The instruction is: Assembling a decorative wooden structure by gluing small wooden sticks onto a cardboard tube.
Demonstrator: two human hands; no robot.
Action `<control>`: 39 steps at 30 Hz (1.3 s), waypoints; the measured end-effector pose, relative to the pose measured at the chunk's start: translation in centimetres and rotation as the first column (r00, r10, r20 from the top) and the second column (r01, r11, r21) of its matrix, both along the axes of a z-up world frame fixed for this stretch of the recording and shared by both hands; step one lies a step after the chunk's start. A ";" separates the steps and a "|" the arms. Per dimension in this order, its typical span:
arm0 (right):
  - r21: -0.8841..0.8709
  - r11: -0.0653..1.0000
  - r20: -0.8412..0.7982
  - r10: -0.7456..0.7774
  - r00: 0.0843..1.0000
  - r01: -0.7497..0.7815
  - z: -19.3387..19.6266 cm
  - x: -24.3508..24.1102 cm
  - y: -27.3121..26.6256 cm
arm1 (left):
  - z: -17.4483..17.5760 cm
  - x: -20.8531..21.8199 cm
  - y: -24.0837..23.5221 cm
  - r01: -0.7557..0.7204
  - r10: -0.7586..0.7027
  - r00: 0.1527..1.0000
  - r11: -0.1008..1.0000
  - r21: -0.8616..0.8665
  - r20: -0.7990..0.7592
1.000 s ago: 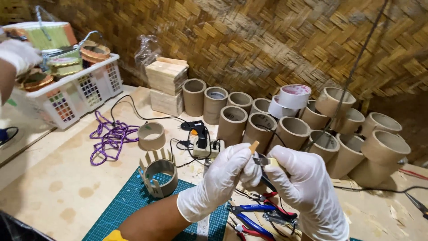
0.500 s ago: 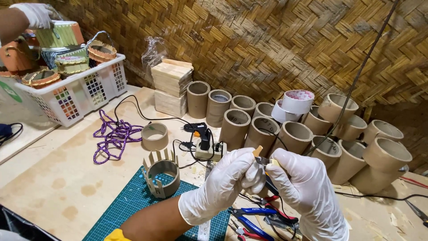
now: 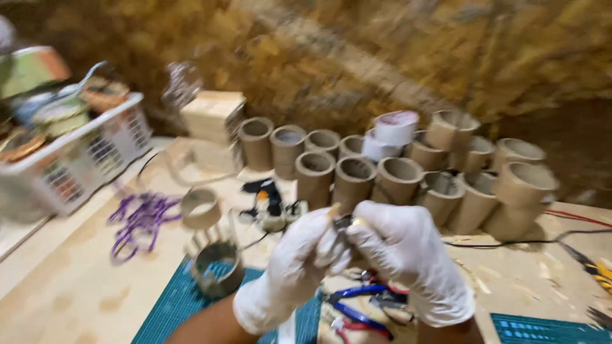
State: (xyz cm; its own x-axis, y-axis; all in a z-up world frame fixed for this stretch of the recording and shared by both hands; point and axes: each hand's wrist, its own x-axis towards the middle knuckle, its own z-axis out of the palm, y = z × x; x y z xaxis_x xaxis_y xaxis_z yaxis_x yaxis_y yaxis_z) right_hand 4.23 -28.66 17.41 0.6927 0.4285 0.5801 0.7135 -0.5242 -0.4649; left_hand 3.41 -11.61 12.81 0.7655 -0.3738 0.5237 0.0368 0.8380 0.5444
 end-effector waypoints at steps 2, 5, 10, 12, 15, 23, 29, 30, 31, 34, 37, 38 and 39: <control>0.015 0.999 0.014 0.029 0.999 -0.029 0.2 0.1 -0.1 | -2.0 0.5 0.4 -0.022 0.027 0.993 0.999 0.044 -0.117; 0.035 0.996 0.018 0.080 0.997 -0.081 0.5 0.0 0.0 | -1.5 0.6 0.6 -0.003 0.009 0.987 0.999 0.037 -0.161; 0.057 0.995 0.034 0.081 0.996 -0.082 0.5 -0.2 0.6 | -1.0 0.1 1.0 0.062 -0.064 0.995 0.998 -0.025 -0.071; 0.029 0.999 0.146 0.018 0.989 -0.023 -0.1 0.1 0.5 | -0.9 -0.1 1.2 0.144 -0.144 0.974 0.990 -0.015 -0.172; 0.050 0.998 0.152 0.031 0.988 -0.039 0.1 0.2 0.5 | -0.6 -0.1 0.8 0.148 -0.153 0.978 0.988 -0.042 -0.139; 0.038 0.997 0.214 -0.077 0.974 0.071 -0.7 1.0 0.7 | 0.1 0.3 0.7 0.173 -0.176 0.983 0.984 -0.052 -0.052; 0.185 0.942 0.008 -0.286 0.958 0.280 -0.6 2.1 -0.6 | 0.9 -0.7 0.9 0.140 -0.133 0.985 0.989 0.056 -0.111; 0.215 0.891 -0.100 -0.388 0.916 0.400 -0.5 2.1 -1.3 | 1.0 -1.2 0.8 0.125 -0.118 0.988 0.989 0.073 -0.098; 0.212 0.890 -0.106 -0.390 0.915 0.404 -0.4 1.5 -1.3 | 0.3 -0.3 1.0 0.129 -0.121 0.987 0.989 0.072 -0.104; 0.180 0.942 -0.054 -0.278 0.959 0.283 0.1 0.1 -1.1 | -0.1 1.2 1.7 -0.379 0.356 0.924 0.801 0.463 0.140; 0.011 0.958 -0.024 -0.285 0.958 0.285 0.2 -1.1 -0.5 | 1.5 0.4 2.3 -0.883 0.526 0.444 0.393 0.255 0.726; 0.030 0.969 -0.040 -0.244 0.969 0.245 0.1 -1.3 -0.3 | 1.8 0.5 2.4 -0.954 0.521 0.273 0.253 0.160 0.809; 0.048 0.978 -0.055 -0.202 0.978 0.205 0.0 -1.5 -0.1 | 2.0 0.5 2.6 -0.992 0.485 0.097 0.113 0.048 0.869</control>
